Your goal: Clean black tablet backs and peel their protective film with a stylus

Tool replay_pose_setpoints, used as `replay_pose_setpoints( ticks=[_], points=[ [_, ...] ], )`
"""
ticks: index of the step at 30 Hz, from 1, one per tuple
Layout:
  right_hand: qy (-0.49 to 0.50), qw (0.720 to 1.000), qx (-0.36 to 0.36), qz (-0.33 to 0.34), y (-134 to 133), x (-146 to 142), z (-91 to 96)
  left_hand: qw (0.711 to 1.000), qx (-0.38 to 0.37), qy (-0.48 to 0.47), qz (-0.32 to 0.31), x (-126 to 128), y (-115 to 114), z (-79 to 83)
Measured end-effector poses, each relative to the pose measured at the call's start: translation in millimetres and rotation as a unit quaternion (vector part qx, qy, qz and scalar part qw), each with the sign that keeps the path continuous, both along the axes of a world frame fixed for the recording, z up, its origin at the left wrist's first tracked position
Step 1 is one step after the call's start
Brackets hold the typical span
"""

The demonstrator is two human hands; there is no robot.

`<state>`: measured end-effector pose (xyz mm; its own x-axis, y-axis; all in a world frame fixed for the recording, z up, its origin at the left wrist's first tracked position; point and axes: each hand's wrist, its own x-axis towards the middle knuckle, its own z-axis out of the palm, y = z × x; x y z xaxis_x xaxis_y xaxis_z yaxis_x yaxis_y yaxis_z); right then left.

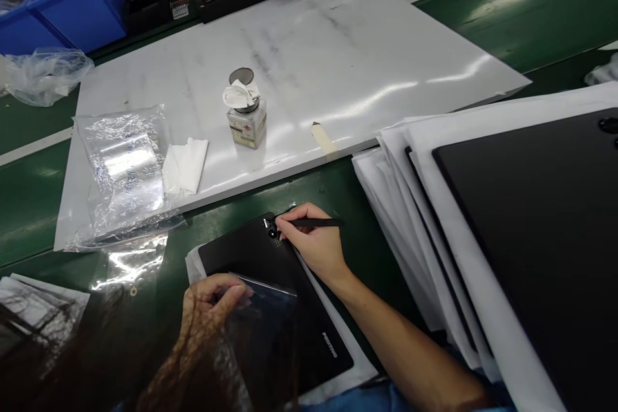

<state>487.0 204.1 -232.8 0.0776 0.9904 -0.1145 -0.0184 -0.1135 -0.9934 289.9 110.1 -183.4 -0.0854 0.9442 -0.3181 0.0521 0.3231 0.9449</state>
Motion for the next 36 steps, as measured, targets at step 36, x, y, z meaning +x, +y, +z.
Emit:
replay_pose_setpoints(
  ticks=[36],
  points=[
    [0.199, 0.924, -0.007, 0.327, -27.6, 42.7, 14.2, 0.999, 0.016, 0.049, 0.002, 0.3, -2.1, -1.1]
  ],
)
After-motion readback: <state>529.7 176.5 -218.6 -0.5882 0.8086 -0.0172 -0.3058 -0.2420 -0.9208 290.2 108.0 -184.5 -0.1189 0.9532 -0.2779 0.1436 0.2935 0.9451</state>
